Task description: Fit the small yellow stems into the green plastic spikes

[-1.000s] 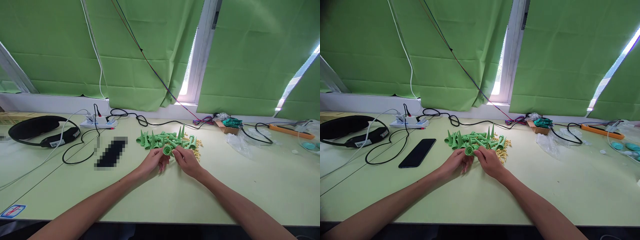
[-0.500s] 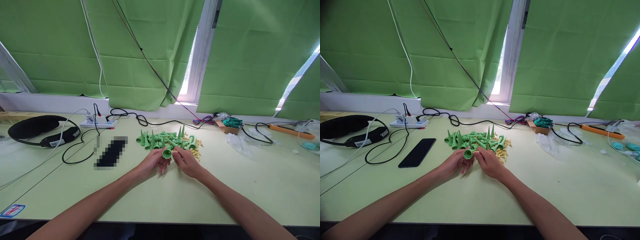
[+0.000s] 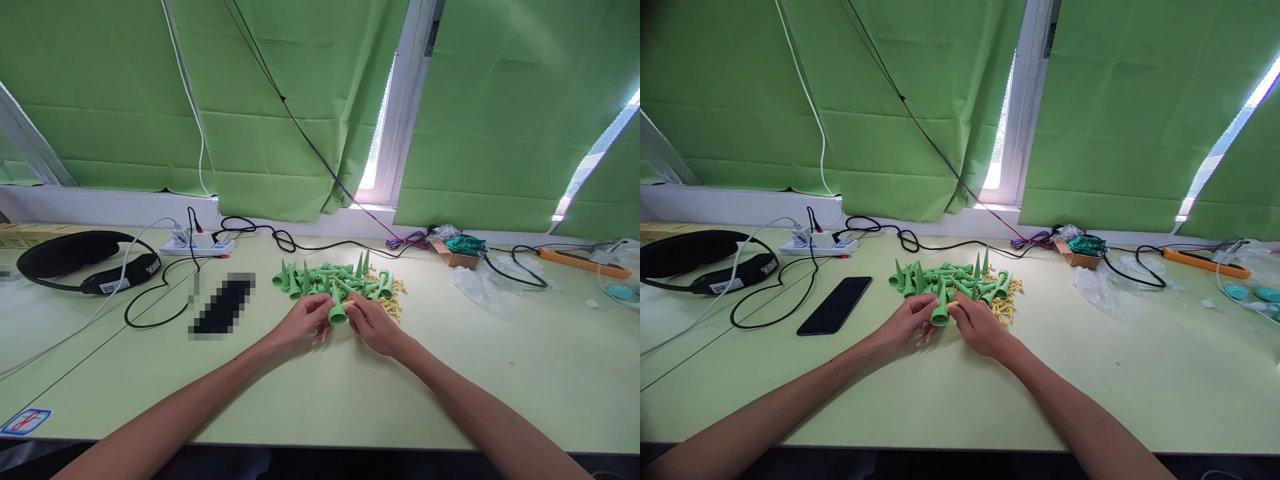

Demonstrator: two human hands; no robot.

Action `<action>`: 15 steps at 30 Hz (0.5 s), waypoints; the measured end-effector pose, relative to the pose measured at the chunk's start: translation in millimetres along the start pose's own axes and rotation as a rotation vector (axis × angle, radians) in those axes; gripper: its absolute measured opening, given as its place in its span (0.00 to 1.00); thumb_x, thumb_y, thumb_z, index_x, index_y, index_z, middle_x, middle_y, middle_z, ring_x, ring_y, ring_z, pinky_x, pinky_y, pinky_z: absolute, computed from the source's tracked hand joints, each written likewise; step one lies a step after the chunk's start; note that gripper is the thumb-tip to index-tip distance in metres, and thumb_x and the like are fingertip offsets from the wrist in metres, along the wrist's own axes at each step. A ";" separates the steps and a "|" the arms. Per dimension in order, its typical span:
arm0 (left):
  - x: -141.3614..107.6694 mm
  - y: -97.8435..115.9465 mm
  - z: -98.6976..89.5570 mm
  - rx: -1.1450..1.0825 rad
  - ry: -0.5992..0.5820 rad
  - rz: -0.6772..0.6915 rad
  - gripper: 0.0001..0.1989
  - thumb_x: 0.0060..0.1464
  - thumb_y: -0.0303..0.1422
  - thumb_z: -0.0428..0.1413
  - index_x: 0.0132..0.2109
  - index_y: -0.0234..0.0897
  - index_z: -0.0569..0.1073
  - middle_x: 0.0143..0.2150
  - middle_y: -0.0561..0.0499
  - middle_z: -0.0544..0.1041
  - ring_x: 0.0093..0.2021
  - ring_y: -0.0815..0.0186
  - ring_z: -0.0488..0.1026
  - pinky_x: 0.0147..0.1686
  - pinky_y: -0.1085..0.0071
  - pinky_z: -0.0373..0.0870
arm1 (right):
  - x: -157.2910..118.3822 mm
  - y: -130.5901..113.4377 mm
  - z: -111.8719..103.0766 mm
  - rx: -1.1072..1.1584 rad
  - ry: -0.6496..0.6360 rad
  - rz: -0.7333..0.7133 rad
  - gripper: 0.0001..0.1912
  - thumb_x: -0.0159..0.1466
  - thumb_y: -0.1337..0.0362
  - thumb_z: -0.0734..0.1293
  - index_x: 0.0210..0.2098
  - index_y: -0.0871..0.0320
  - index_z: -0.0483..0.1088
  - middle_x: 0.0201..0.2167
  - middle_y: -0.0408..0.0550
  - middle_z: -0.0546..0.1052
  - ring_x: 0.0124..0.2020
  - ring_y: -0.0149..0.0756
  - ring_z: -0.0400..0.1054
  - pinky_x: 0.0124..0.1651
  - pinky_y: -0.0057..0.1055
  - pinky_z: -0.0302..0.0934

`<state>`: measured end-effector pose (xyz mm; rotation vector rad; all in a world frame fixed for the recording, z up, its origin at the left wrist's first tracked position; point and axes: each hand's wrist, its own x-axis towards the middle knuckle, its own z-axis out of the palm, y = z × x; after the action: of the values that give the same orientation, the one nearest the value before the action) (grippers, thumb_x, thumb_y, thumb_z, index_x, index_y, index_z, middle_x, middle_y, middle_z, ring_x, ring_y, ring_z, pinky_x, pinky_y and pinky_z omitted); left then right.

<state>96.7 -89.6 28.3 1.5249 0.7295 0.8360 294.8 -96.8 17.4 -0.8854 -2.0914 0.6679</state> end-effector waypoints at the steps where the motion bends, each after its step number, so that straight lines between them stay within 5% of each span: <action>1: -0.4 -0.3 0.0 0.038 0.008 0.012 0.18 0.61 0.47 0.53 0.33 0.36 0.66 0.20 0.56 0.66 0.18 0.72 0.65 0.17 0.77 0.58 | 0.3 0.2 -0.2 -0.011 0.002 0.004 0.16 0.73 0.55 0.51 0.30 0.54 0.53 0.18 0.36 0.62 0.20 0.30 0.54 0.27 0.28 0.46; 15: -2.8 2.6 4.4 0.361 0.174 0.116 0.15 0.59 0.43 0.55 0.32 0.38 0.61 0.19 0.58 0.62 0.21 0.72 0.59 0.19 0.76 0.53 | 2.1 1.2 0.0 -0.192 0.043 0.019 0.20 0.72 0.56 0.53 0.25 0.55 0.49 0.18 0.37 0.54 0.21 0.29 0.45 0.27 0.29 0.41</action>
<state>98.8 -94.6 30.3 1.8451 0.9661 0.9694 294.3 -94.5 17.5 -1.0177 -2.1358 0.4592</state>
